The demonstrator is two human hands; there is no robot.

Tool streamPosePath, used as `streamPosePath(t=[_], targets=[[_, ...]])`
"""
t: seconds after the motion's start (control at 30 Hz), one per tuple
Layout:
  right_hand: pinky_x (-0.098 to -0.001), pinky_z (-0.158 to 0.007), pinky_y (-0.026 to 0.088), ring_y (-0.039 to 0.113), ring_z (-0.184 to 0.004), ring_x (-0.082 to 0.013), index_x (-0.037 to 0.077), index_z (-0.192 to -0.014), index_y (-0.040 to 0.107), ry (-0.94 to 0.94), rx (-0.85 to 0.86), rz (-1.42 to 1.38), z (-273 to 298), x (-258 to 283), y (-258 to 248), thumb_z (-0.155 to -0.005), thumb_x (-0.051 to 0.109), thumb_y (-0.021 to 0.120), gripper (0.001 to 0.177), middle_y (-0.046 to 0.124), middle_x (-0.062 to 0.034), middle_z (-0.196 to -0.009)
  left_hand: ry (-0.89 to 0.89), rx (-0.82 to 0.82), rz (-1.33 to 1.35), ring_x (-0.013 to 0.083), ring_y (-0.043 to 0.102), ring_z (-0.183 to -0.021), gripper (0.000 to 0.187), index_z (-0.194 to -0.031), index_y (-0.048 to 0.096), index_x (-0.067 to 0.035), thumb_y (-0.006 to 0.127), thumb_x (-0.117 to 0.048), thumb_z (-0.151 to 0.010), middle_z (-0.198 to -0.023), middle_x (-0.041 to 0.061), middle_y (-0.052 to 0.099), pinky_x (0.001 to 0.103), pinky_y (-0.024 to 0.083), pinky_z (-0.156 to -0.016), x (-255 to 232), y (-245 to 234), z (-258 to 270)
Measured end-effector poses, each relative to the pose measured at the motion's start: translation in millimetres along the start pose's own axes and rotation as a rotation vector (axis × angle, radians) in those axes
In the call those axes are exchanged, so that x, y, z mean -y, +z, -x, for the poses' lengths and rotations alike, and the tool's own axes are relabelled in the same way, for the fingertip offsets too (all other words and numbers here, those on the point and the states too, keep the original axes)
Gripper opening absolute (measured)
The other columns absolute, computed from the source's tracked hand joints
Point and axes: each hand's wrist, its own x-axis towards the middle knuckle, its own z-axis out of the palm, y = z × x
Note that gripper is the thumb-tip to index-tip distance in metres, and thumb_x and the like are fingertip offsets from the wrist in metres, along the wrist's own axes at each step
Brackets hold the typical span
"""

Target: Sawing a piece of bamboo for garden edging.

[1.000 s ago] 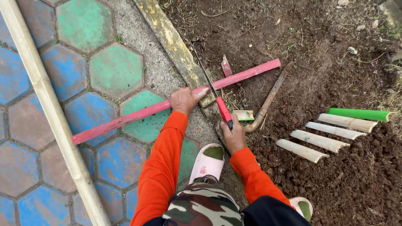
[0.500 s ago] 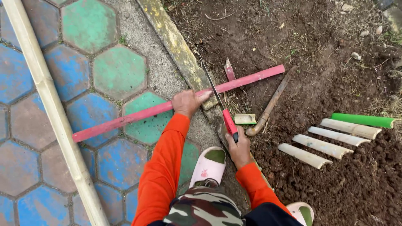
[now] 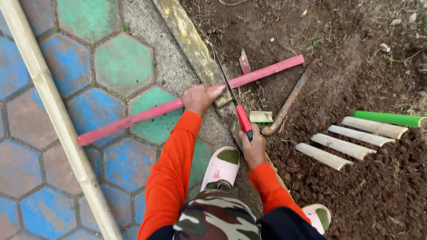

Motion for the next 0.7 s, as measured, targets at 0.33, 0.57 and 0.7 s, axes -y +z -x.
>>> streamPosePath(t=[0.33, 0.57, 0.7], targets=[[-0.0394, -0.056, 0.047, 0.055, -0.056, -0.022, 0.005, -0.114, 0.06, -0.048, 0.042, -0.046, -16.1, 3.8, -0.6, -0.092, 0.015, 0.066, 0.025, 0.058, -0.0108, -0.067, 0.043, -0.166, -0.075, 0.0286, 0.073, -0.064, 0.081, -0.074, 0.079, -0.01, 0.051, -0.086, -0.085, -0.074, 0.014, 0.075, 0.05, 0.051, -0.088, 34.4, -17.3, 21.7], [-0.0369, -0.055, 0.046, 0.055, -0.055, -0.0179, 0.006, -0.113, 0.061, -0.029, 0.003, -0.03, -12.5, -10.3, -6.9, -0.092, 0.014, 0.067, 0.024, 0.057, -0.0078, -0.065, -0.029, -0.118, -0.007, 0.0332, 0.074, -0.065, 0.083, -0.075, 0.08, -0.011, 0.054, -0.091, -0.075, -0.069, 0.016, 0.073, 0.044, 0.057, -0.057, 23.5, -4.9, 13.6], [-0.037, -0.054, 0.045, 0.049, -0.058, -0.0181, 0.004, -0.11, 0.061, -0.058, -0.012, -0.082, -12.1, -31.9, -3.2, -0.093, 0.015, 0.069, 0.021, 0.052, -0.0068, -0.067, -0.054, -0.042, -0.01, 0.0337, 0.075, -0.068, 0.085, -0.079, 0.081, -0.012, 0.051, -0.092, -0.077, -0.072, 0.016, 0.074, 0.044, 0.058, -0.06, 20.1, -10.6, 19.3]])
